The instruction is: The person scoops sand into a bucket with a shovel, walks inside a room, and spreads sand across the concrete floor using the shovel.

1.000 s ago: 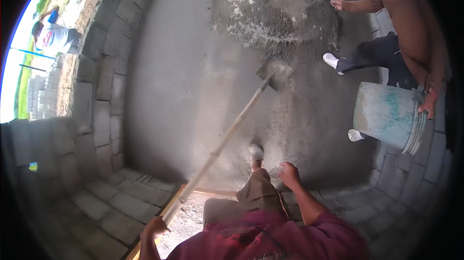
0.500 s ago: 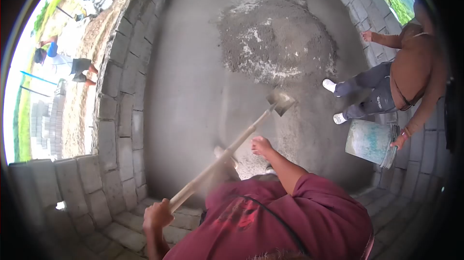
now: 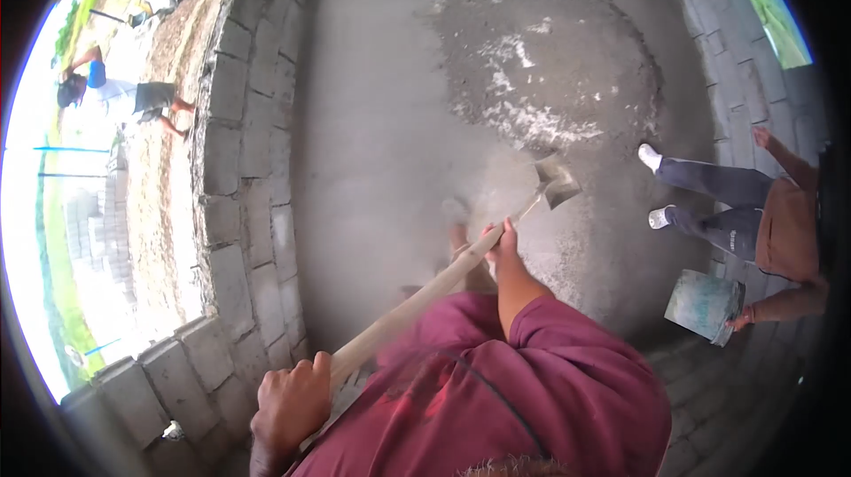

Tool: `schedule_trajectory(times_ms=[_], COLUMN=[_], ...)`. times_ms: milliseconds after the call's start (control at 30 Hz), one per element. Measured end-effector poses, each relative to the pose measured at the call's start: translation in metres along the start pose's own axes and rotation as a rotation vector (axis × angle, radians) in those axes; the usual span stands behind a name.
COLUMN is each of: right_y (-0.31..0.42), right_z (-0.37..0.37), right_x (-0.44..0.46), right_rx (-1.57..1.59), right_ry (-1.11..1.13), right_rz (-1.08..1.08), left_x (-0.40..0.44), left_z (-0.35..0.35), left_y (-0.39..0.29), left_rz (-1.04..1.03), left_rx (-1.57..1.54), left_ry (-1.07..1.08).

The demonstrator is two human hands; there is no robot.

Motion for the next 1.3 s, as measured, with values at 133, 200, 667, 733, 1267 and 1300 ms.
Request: schedule_trajectory(times_ms=[133, 200, 667, 733, 1267, 1300], right_y=[-0.032, -0.069, -0.316, -0.358, -0.096, -0.085], right_z=[-0.043, -0.066, -0.172, -0.161, -0.277, -0.285], right_x=[0.024, 0.025, 0.077, 0.073, 0.352, 0.354], right_rx=[-0.349, -0.335, -0.562, -0.642, -1.109, -1.094], right_ry=[-0.249, -0.277, -0.144, -0.213, -0.407, -0.421], right_rz=[-0.080, -0.086, -0.257, -0.305, -0.169, -0.164], left_x=[0.030, 0.029, 0.050, 0.032, 0.341, 0.349], left_z=[0.019, 0.016, -0.220, -0.247, -0.109, -0.106], left_y=[0.076, 0.133, 0.322, 0.330, 0.096, 0.091], left_rz=[0.044, 0.181, 0.459, 0.538, 0.503, 0.482], left_rx=[-0.132, -0.238, -0.551, -0.520, -0.734, -0.772], left_ry=[-0.004, 0.056, 0.203, 0.212, 0.458, 0.469])
Point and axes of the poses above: each hand's wrist, its own x-axis towards the middle knuckle, its own z-axis out of the back of the hand, y = z × x, the point moved 4 cm from there along x, towards the middle knuckle, and after that the axes turned 11 degrees about y, right-handed, at the moved point
